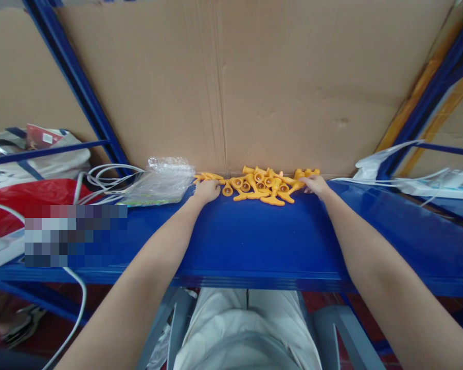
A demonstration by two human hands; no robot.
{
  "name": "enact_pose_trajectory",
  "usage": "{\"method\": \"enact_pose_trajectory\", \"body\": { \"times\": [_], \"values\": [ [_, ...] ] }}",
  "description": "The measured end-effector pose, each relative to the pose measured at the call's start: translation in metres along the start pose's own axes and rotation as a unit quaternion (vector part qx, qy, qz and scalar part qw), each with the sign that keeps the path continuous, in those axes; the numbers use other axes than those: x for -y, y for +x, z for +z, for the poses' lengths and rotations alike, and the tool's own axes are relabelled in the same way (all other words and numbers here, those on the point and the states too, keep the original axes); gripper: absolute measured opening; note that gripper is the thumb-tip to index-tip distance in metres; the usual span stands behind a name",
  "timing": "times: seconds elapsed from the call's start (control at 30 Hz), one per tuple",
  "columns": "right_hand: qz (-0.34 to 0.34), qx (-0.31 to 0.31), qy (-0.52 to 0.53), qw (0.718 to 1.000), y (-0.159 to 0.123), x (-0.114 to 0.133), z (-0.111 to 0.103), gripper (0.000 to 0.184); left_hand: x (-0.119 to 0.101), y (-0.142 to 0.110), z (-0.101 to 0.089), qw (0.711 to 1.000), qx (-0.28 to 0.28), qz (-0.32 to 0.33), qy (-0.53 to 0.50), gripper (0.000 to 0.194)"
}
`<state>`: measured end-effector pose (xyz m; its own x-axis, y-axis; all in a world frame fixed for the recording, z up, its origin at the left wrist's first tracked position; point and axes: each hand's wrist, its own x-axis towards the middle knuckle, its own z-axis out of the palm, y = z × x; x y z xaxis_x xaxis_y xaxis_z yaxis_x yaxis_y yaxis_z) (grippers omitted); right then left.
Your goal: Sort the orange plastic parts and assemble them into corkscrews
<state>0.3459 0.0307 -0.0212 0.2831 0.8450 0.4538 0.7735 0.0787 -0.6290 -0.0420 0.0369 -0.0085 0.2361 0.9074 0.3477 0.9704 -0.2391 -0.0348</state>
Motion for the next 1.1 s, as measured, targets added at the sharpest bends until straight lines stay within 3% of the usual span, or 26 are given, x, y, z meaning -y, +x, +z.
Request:
{"method": "enact_pose_trajectory", "body": {
  "times": [0.07, 0.13, 0.23, 0.3, 0.37, 0.47, 0.67, 0.77, 0.9, 1.03, 1.1],
  "values": [
    [0.088, -0.015, 0.073, 0.993, 0.000, 0.010, -0.004, 0.010, -0.003, -0.001, -0.004, 1.000, -0.025, -0.006, -0.011, 0.042],
    [0.090, -0.076, 0.108, 0.987, -0.002, 0.021, -0.010, 0.013, -0.008, -0.002, -0.009, 0.997, -0.072, 0.007, -0.029, 0.042],
    [-0.002, -0.175, 0.057, 0.983, -0.006, 0.039, -0.018, 0.027, -0.017, -0.003, -0.015, 0.986, -0.147, 0.049, -0.060, 0.041],
    [-0.051, -0.203, 0.005, 0.978, -0.010, 0.051, -0.022, 0.037, -0.025, -0.004, -0.019, 0.978, -0.175, 0.088, -0.074, 0.041],
    [-0.089, -0.209, -0.028, 0.974, -0.014, 0.065, -0.023, 0.044, -0.033, -0.007, -0.022, 0.969, -0.191, 0.134, -0.083, 0.041],
    [-0.156, -0.204, -0.024, 0.966, -0.019, 0.088, -0.021, 0.040, -0.044, -0.011, -0.025, 0.954, -0.208, 0.196, -0.094, 0.043],
    [-0.261, -0.197, 0.089, 0.941, -0.037, 0.137, -0.003, 0.028, -0.060, -0.019, -0.031, 0.931, -0.219, 0.271, -0.106, 0.050],
    [-0.297, -0.150, 0.153, 0.930, -0.050, 0.154, 0.010, 0.026, -0.063, -0.019, -0.032, 0.930, -0.227, 0.271, -0.105, 0.046],
    [-0.325, -0.030, 0.183, 0.927, -0.058, 0.161, 0.023, 0.026, -0.060, -0.014, -0.029, 0.940, -0.234, 0.232, -0.093, 0.037],
    [-0.342, 0.136, 0.108, 0.923, -0.059, 0.154, 0.025, 0.019, -0.051, -0.009, -0.022, 0.944, -0.213, 0.246, -0.063, 0.037],
    [-0.345, 0.188, 0.040, 0.919, -0.060, 0.151, 0.025, 0.019, -0.048, -0.009, -0.019, 0.943, -0.192, 0.266, -0.048, 0.038]
  ]
}}
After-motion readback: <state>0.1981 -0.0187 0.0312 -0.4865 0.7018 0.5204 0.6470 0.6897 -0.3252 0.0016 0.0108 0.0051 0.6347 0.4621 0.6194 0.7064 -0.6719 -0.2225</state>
